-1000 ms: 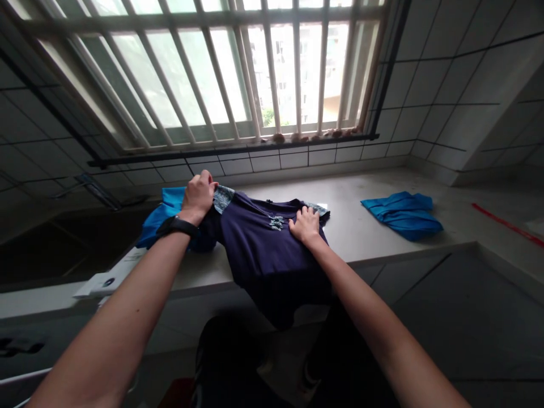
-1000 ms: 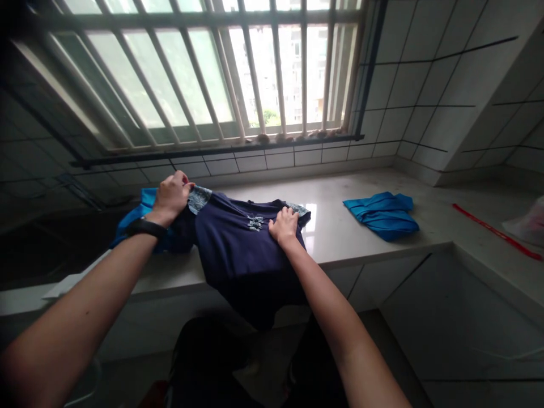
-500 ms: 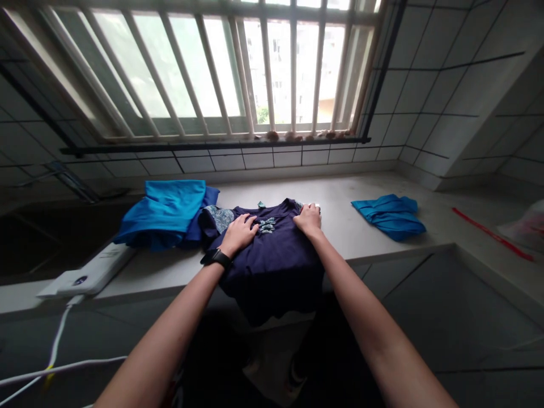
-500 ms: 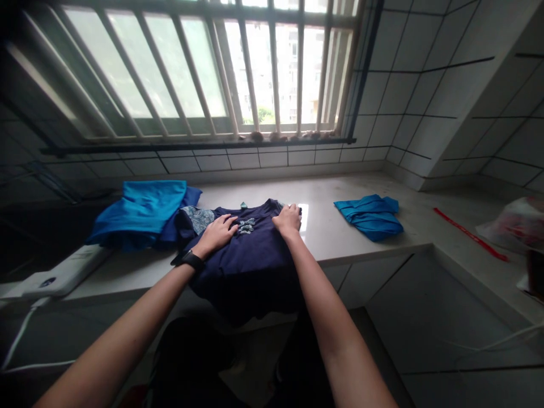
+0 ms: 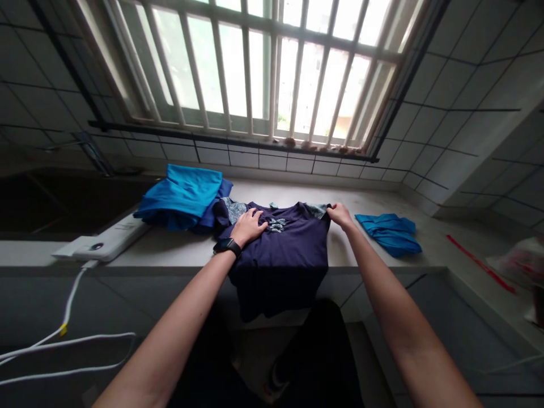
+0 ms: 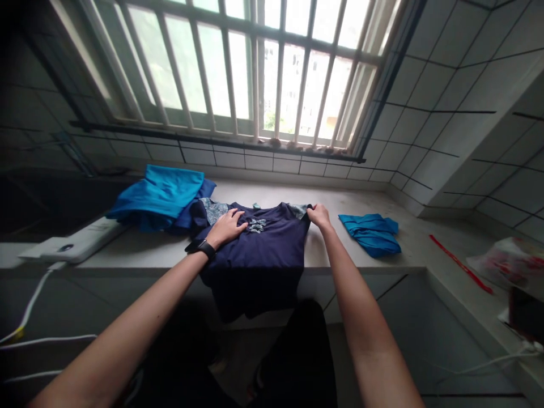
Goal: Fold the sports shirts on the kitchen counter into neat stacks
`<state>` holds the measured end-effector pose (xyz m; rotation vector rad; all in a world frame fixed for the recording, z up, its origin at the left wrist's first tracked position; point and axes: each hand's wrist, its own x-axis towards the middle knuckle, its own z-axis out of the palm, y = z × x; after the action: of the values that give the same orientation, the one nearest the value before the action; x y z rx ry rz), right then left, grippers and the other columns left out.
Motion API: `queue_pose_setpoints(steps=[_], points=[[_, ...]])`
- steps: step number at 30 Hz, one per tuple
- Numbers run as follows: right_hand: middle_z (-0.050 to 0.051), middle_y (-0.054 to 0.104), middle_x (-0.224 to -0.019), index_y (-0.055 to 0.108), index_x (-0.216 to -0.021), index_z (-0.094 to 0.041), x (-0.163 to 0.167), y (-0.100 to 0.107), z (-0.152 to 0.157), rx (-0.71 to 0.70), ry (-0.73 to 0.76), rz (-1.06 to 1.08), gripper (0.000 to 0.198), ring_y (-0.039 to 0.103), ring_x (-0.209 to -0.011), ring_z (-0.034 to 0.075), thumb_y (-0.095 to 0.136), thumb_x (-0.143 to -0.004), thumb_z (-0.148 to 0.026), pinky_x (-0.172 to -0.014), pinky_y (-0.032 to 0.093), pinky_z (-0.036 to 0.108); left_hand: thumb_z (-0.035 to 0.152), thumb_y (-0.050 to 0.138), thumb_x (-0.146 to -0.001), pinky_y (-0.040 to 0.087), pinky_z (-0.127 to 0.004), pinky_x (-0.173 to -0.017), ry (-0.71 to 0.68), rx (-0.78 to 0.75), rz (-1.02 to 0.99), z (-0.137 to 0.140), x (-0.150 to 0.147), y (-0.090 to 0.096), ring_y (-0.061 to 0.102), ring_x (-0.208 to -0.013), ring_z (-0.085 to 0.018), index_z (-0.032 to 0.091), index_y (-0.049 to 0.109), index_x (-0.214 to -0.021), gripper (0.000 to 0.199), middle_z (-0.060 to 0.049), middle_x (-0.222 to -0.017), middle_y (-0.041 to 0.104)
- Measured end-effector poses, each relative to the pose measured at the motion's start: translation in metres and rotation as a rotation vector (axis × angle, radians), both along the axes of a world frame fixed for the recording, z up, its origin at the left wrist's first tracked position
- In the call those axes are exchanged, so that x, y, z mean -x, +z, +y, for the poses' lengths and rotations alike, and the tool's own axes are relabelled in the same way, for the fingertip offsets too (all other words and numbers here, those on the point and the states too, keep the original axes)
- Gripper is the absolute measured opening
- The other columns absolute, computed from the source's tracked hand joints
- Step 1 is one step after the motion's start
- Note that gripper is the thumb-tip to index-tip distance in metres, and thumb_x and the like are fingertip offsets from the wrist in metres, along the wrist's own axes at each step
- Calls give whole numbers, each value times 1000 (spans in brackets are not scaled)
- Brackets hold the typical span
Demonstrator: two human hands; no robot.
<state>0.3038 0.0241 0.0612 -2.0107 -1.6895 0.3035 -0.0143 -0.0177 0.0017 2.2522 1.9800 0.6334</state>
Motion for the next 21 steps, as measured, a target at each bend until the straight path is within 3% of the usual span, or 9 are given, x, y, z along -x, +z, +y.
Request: queue_pose_setpoints(steps=[2,6,10,13,16,18,21], points=[[10,74,-89,70,-88,-17,-5,5,2,0,-25,-38,12,68,-86,21,59,-86,-19,-76,48,26,44,50,-96,33,-47,-123,33,9,26,-1,-1,0,48,-145,-33,16,59,-142,55,-19,-154,53],[15,73,-82,73,-79,-13,-18,15,8,278,37,-233,8,70,-83,26,66,-81,-15,-74,50,31,43,49,-96,32,-47,-123,21,-2,35,-2,-3,-1,49,-143,-33,17,60,-142,54,-18,-152,55],[20,74,-94,76,-97,-10,-19,18,9,97,-25,-369,23,71,-97,27,58,-84,-11,-78,50,30,42,49,-95,34,-47,-122,25,1,51,-2,-5,0,51,-142,-34,15,59,-143,55,-18,-153,55],[11,70,-77,74,-96,-11,-19,15,6,273,120,-277,22,68,-80,21,61,-79,-12,-66,48,25,43,48,-96,35,-44,-122,42,-1,91,-2,-6,1,51,-142,-32,17,58,-144,55,-16,-153,55],[1,61,-64,71,-86,-14,-26,9,2,458,230,-123,15,56,-63,14,65,-72,-15,-55,40,22,43,47,-97,35,-43,-121,42,-9,109,-2,-6,1,52,-141,-31,17,58,-144,55,-16,-153,55],[-2,54,-59,66,-73,-16,-31,4,2,445,247,-42,2,48,-58,11,65,-71,-17,-53,34,22,43,47,-97,35,-43,-121,42,-6,115,-3,-6,1,51,-142,-31,15,58,-144,56,-17,-153,55],[-3,46,-54,55,-59,-18,-37,-2,3,276,193,80,14,44,-60,12,64,-70,-21,-56,33,24,42,47,-97,35,-42,-122,41,-1,121,-3,-7,1,50,-143,-30,14,58,-144,55,-17,-153,55]])
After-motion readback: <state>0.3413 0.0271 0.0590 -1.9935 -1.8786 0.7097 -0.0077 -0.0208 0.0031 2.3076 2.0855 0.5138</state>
